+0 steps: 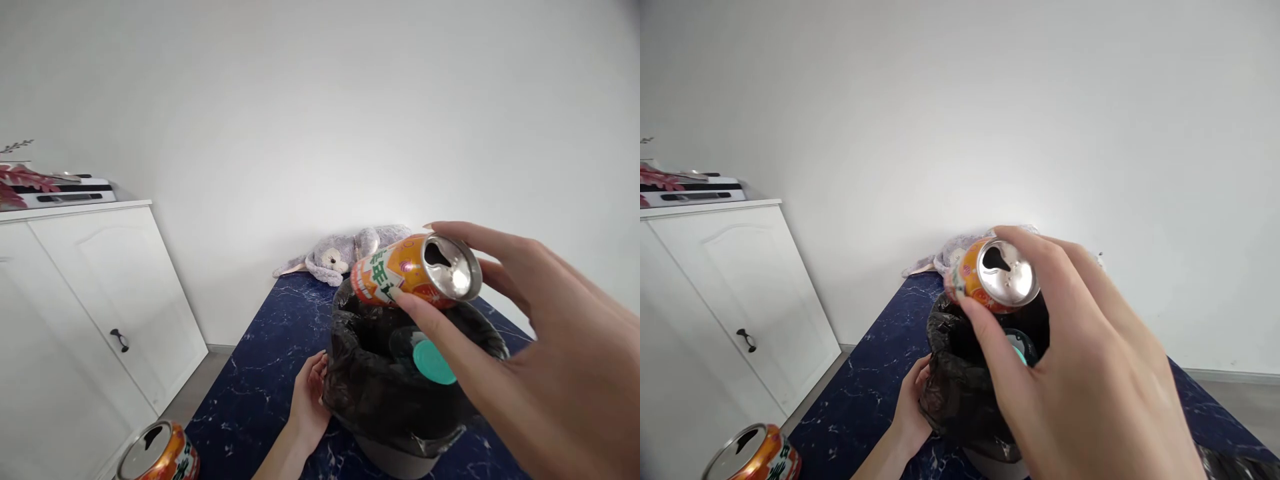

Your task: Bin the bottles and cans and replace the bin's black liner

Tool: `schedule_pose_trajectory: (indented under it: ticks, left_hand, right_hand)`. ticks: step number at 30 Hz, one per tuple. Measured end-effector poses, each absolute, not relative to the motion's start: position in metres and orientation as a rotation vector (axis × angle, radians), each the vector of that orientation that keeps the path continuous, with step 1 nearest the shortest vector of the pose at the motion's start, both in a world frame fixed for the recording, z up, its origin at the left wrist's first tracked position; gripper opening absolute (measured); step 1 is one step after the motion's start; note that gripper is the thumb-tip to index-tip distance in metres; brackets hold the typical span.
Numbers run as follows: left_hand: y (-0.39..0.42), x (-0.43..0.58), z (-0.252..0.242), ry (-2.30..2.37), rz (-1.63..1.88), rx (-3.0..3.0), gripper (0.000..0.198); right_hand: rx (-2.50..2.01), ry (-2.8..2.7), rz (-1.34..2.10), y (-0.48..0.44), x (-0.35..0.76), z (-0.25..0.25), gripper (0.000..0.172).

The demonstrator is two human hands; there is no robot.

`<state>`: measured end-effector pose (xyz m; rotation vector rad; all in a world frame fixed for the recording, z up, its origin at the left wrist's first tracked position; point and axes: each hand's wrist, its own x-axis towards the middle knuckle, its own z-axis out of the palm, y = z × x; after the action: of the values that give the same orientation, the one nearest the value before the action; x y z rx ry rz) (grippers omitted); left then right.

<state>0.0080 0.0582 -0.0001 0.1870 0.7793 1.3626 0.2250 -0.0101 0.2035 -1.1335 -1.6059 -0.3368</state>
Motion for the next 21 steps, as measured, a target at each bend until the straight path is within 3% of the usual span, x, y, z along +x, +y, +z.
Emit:
schedule_pose_trajectory:
  ticks: [9,14,21]
  left_hand:
    - [0.051,0.009,0.011,0.901,1.331,0.281,0.020]
    - [0.054,0.008,0.008,0.891,1.314,0.301,0.020]
    - [0.058,0.005,-0.004,0.740,1.311,0.287,0.016]
  right_hand:
    - [-1.237,-1.746,-0.009,0.014,0.226,0.192,0.047]
    - [-1.177,-1.640,-0.029,0.009,0.227,0.199,0.025]
    - [-0.975,-1.702,-0.038,-0.003,0.213,0.203,0.015]
